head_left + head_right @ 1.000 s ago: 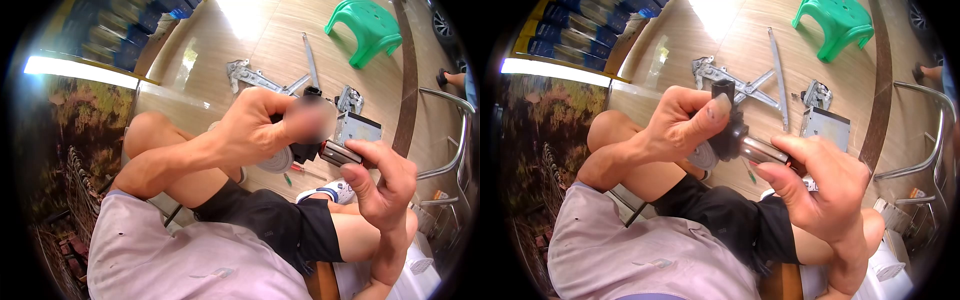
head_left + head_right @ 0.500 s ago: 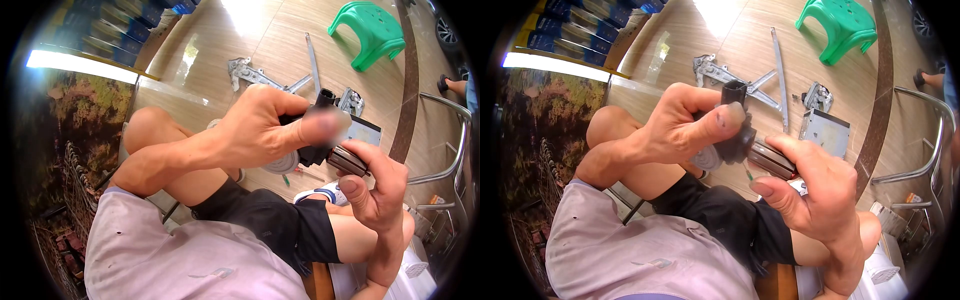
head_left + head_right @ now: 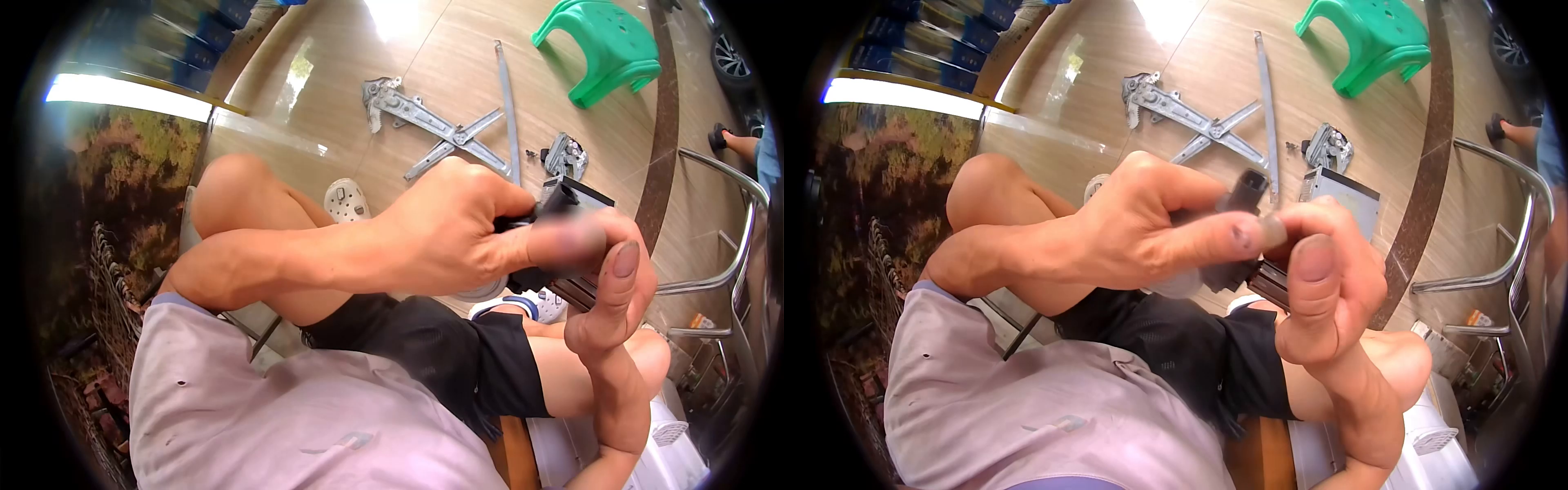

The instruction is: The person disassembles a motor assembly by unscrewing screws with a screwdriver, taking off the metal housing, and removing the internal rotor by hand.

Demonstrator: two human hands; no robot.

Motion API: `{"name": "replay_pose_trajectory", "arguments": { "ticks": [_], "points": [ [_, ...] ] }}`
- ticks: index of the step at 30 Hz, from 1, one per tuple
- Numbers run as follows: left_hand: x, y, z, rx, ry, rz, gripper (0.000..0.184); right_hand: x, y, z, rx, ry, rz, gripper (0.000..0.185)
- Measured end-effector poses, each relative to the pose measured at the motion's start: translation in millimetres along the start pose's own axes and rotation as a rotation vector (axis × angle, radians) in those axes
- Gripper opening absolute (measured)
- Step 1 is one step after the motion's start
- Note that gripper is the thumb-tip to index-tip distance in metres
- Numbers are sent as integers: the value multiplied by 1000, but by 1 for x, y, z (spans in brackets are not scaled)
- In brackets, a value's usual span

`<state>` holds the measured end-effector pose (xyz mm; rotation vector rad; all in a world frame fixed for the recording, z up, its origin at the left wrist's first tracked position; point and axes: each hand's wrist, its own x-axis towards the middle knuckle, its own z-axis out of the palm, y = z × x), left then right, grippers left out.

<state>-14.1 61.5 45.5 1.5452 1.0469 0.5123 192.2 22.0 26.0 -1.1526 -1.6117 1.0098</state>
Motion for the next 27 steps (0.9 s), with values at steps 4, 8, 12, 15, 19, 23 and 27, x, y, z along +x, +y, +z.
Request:
{"name": "replay_pose_trajectory", "arguments": {
  "ticks": [4, 8, 12, 15, 19, 23, 27],
  "points": [
    [0, -14, 5, 173, 102, 243, 49, 3, 2, 3, 75, 25, 134, 51],
    [12, -28, 5, 215, 180, 347, 47, 14, 10, 3, 341, -24, 599, 47],
    [13, -17, -6, 196, 123, 296, 50, 19, -1, 2, 500, -71, 716, 64],
    [12, -10, -10, 24, 104, 82, 56, 21, -13, -2, 306, -47, 482, 60],
    [10, -3, -21, -70, 104, -23, 51, 10, -5, -3, 111, -34, 141, 36],
    [6, 2, -24, 43, 50, -50, 44, 5, -9, -19, -24, -174, 169, 36],
    [6, -7, -20, 14, 28, -57, 36, 8, -9, -34, 1, -395, 381, 39]
  ]
}}
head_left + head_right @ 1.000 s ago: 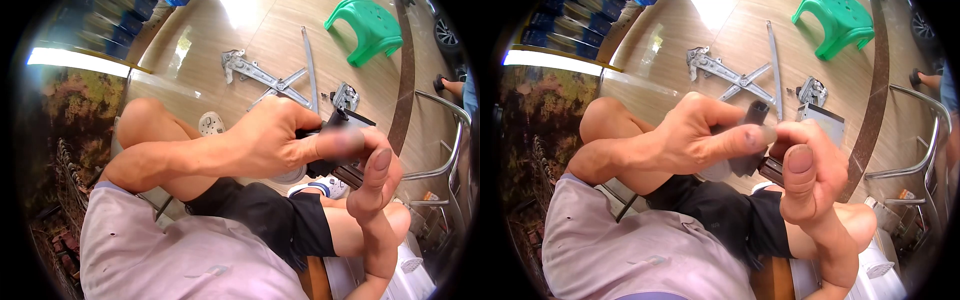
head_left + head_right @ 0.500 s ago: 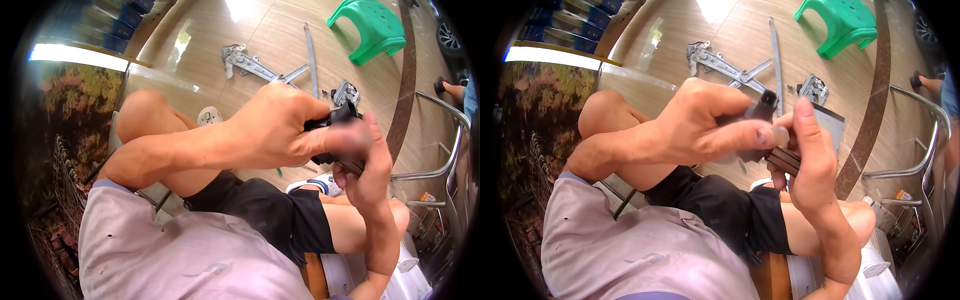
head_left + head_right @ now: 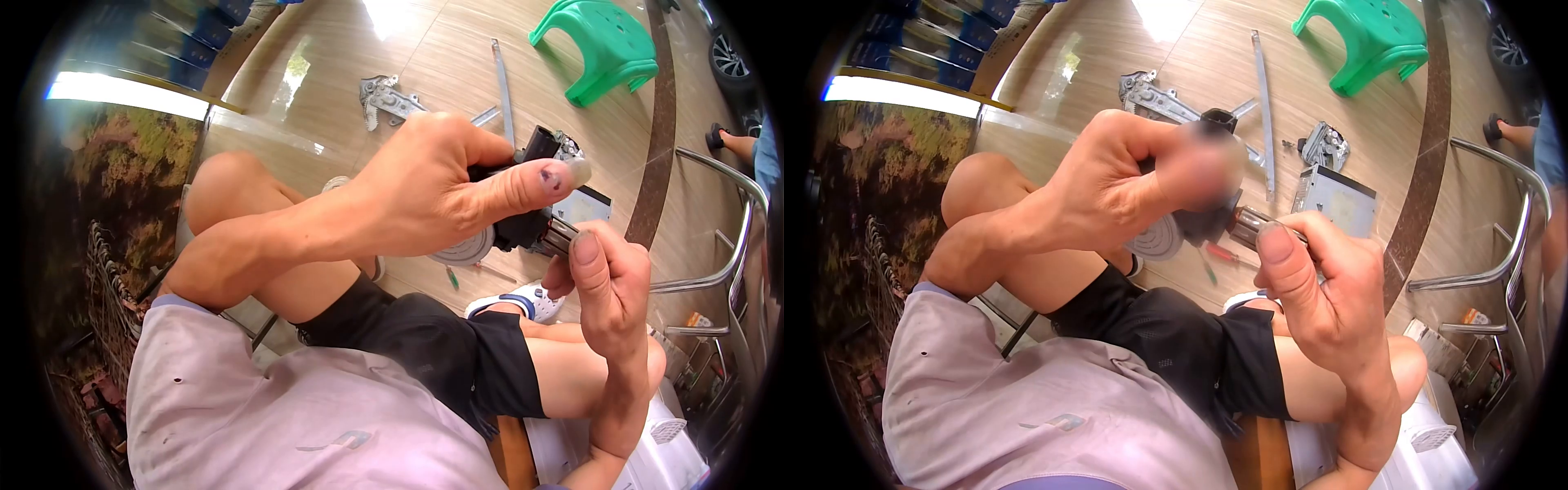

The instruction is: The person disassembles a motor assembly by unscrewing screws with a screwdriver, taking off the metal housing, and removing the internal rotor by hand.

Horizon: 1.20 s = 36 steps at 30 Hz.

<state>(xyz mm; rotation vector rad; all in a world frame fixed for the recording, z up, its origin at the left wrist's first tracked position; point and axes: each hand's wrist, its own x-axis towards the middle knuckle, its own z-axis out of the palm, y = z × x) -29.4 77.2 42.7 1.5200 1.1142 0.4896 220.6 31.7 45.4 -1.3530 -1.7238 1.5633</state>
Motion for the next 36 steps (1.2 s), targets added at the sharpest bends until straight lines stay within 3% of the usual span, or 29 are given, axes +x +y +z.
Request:
{"name": "replay_pose_trajectory", "arguments": {
  "ticks": [3, 6, 13, 19, 22, 25, 28, 32, 34, 36],
  "points": [
    [1, 1, -1, 20, 11, -11, 34, 3, 9, 16, 61, 174, -218, 42],
    [0, 1, -1, -23, 10, -6, 34, 2, 7, 27, 43, 281, -295, 48],
    [-1, -1, 0, -70, 4, 59, 33, -4, 7, 3, -60, -7, -76, 44],
    [-2, 1, -2, -79, 16, 52, 34, 5, 9, 31, 8, 382, -370, 44],
    [-2, -2, -1, -98, 14, 64, 35, 4, 14, 24, -23, 304, -360, 40],
    [-3, -1, -2, -82, -8, 35, 34, -2, 8, 4, -35, 56, -207, 36],
    [-4, -1, -4, -38, -4, 56, 34, 1, 7, 10, -13, 112, -202, 32],
    [-4, -3, -4, -38, 5, 69, 32, 9, 0, 35, -33, 361, -386, 34],
    [-4, -1, -4, -34, 3, 51, 32, 10, 8, 31, -98, 360, -439, 35],
    [-4, 0, -4, -50, -4, 30, 32, 3, 5, 13, -99, 160, -281, 33]
  ]
}}
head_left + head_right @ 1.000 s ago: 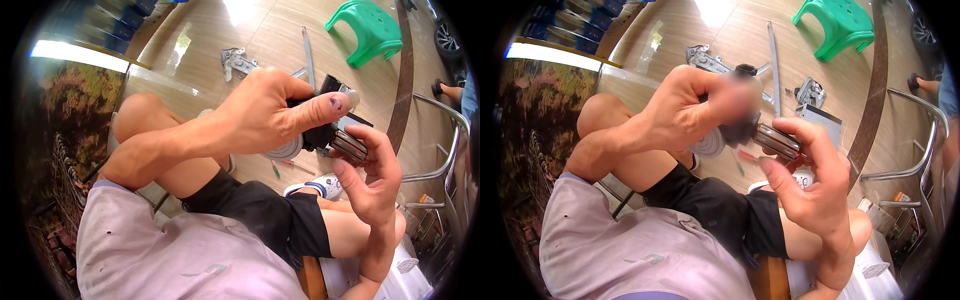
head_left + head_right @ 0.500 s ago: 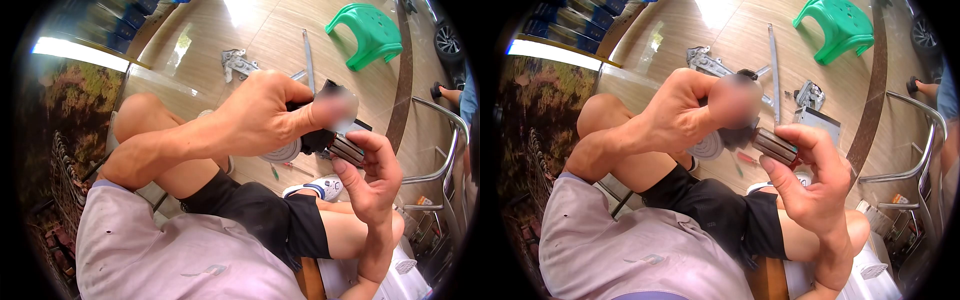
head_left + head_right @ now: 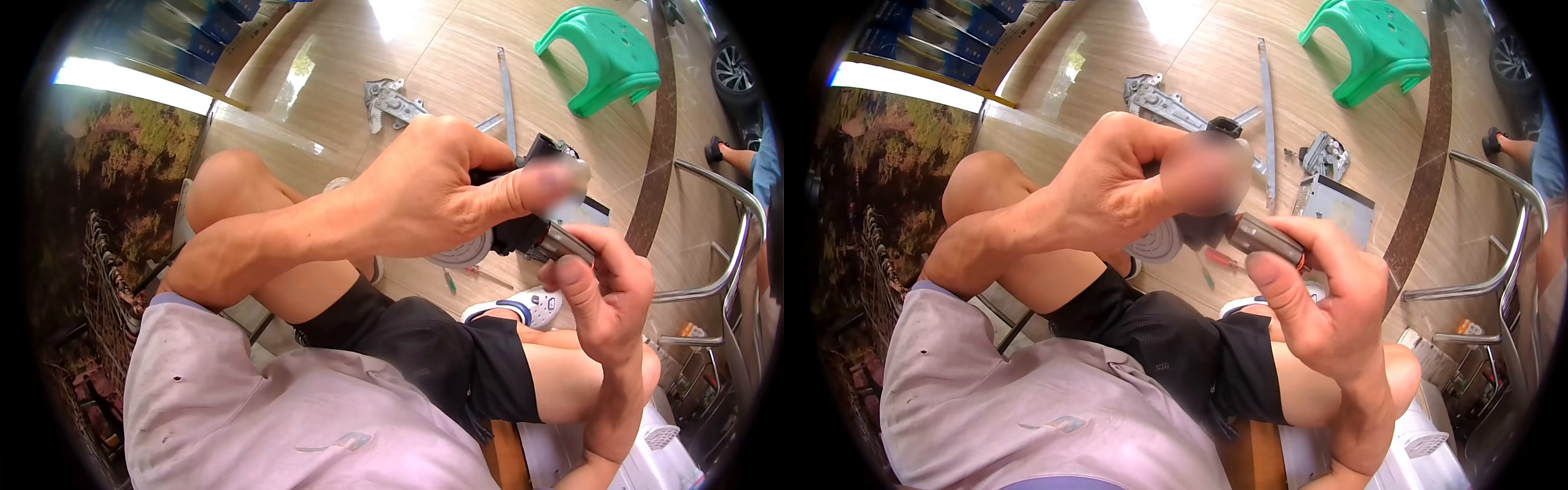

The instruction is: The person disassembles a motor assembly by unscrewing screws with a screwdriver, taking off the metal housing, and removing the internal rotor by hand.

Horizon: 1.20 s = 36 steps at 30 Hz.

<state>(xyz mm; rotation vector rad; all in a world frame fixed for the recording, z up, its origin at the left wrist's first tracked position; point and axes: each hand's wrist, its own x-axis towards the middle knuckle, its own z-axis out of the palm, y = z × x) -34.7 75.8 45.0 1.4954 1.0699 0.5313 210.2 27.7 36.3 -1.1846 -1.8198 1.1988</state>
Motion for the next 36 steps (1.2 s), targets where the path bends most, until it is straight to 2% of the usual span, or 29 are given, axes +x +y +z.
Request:
{"name": "replay_pose_trajectory", "arguments": {
  "ticks": [1, 4, 7, 9, 11, 13, 16, 19, 21, 25, 28, 31, 34, 36],
  "points": [
    [0, 1, 0, -4, -3, -4, 32, -1, -1, -7, 8, -103, 74, 34],
    [0, 1, 0, 5, -4, 4, 32, -3, 5, -7, 45, -115, 64, 37],
    [0, 0, 0, 19, 6, 39, 33, 1, 1, 20, 110, 185, -88, 38],
    [1, 1, 1, -1, -1, 29, 33, 0, 5, 21, 51, 203, -126, 39],
    [1, 1, 1, -2, -5, 21, 34, -1, 5, 13, 16, 117, -72, 38],
    [1, 2, 2, 18, -6, 23, 34, -4, -1, -5, 5, -71, 76, 38],
    [2, 3, 2, 24, -15, 12, 34, -6, 4, -8, 28, -109, 65, 38],
    [3, 4, 3, 72, 4, 41, 34, -2, 0, 18, 104, 170, -77, 37],
    [4, 6, 3, 78, 3, 36, 34, -3, 4, 18, 33, 189, -106, 40],
    [4, 6, 4, 52, -17, 1, 34, -5, 0, -1, 60, -23, 43, 43],
    [5, 5, 5, 63, -4, 19, 35, -7, 3, 4, 102, 25, 43, 46],
    [5, 4, 5, 61, 10, 28, 36, -6, 1, 6, 87, 24, 58, 56],
    [4, 5, 4, 48, 16, 3, 36, -7, 0, 8, 200, 83, 116, 56],
    [4, 4, 3, 69, 15, -26, 37, -6, 4, 3, 196, 22, 159, 48]
  ]
}}
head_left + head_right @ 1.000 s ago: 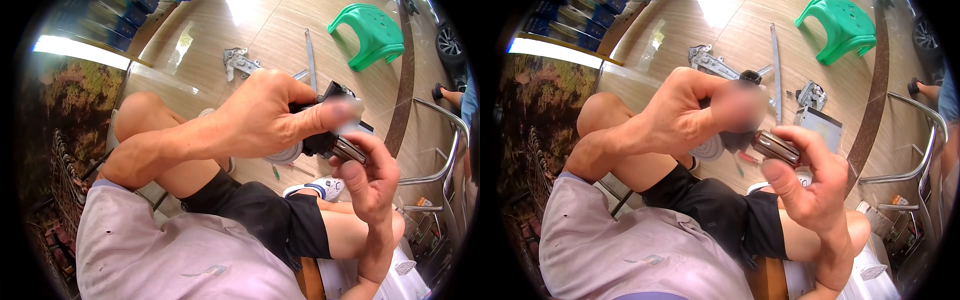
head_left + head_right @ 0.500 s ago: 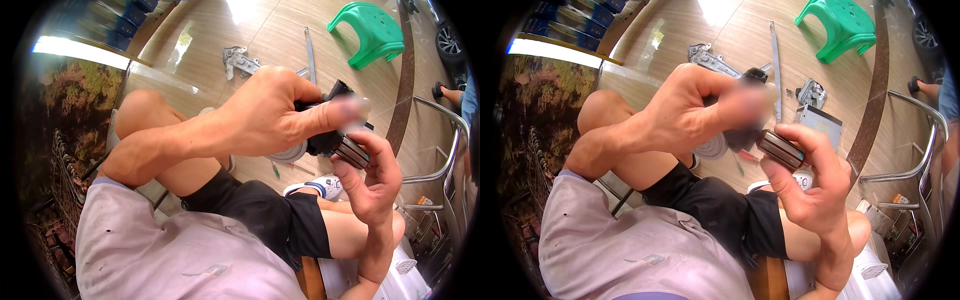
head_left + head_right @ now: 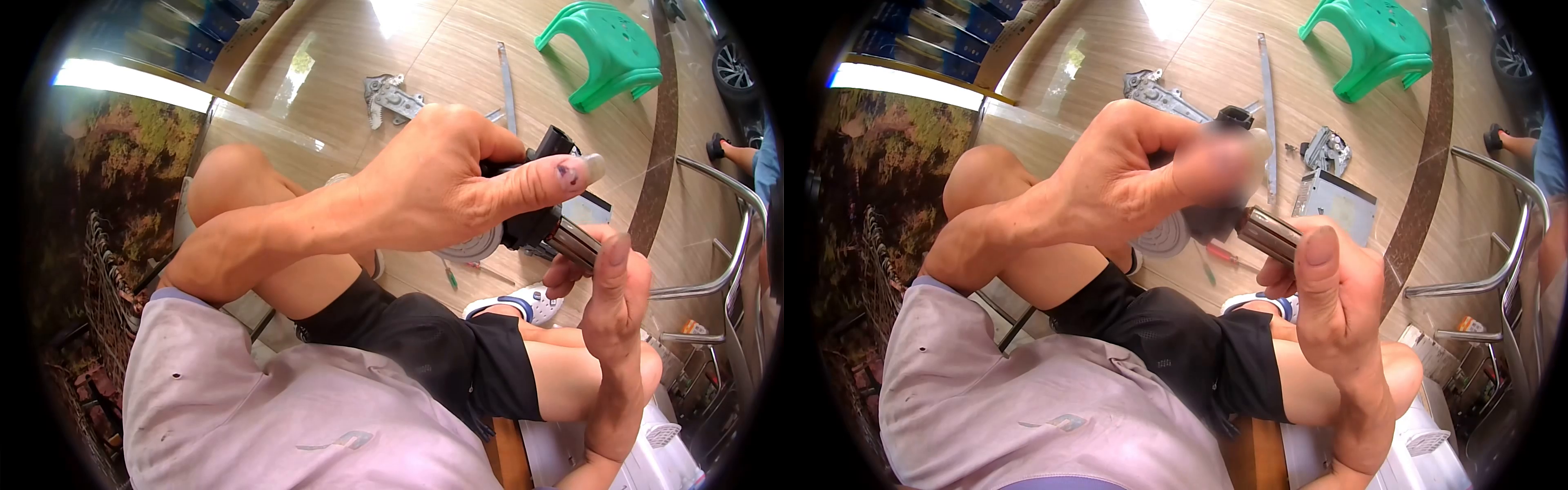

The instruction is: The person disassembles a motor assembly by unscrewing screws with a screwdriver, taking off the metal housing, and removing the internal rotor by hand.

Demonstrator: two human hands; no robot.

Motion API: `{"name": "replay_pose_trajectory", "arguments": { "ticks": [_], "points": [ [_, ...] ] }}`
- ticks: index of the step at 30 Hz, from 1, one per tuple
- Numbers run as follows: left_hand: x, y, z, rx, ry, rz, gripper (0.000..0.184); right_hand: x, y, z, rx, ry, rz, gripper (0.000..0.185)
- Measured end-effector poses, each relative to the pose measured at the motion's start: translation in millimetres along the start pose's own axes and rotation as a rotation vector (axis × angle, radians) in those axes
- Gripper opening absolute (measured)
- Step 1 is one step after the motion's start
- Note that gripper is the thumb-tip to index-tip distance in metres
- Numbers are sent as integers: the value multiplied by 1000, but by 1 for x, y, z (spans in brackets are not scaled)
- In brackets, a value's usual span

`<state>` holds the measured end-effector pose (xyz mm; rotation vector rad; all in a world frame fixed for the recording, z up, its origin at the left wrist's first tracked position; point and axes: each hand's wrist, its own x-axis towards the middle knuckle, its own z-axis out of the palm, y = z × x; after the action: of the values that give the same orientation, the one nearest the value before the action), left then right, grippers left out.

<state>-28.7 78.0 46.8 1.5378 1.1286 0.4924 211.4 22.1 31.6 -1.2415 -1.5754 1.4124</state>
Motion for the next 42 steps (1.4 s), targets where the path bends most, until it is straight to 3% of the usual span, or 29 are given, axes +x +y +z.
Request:
{"name": "replay_pose_trajectory", "arguments": {
  "ticks": [6, 16, 22, 25, 28, 31, 36, 40, 42],
  "points": [
    [0, -3, -1, -21, -11, -32, 40, -2, -3, 4, -46, 33, -31, 34],
    [-4, 5, -4, -38, 25, -47, 53, 0, -2, 14, 37, 122, -140, 41],
    [1, -3, 1, -109, -1, 15, 45, 2, -4, -3, 101, -77, 170, 40],
    [2, -3, 3, -128, -6, -13, 42, 0, -14, 6, 5, 6, 116, 35],
    [2, -2, 3, -83, -6, -28, 41, 1, 6, 11, -261, 123, -264, 34],
    [3, -2, 3, -72, -15, -2, 41, 2, 11, 13, -274, 165, -350, 38],
    [3, -1, 2, -115, -22, 37, 42, 0, -3, 14, -57, 140, -172, 39],
    [4, -2, 2, -86, -25, 30, 42, -3, -6, 0, 114, -36, 159, 48],
    [4, -3, 6, -147, -37, -5, 43, -2, -8, 3, -69, -65, 45, 41]
  ]
}}
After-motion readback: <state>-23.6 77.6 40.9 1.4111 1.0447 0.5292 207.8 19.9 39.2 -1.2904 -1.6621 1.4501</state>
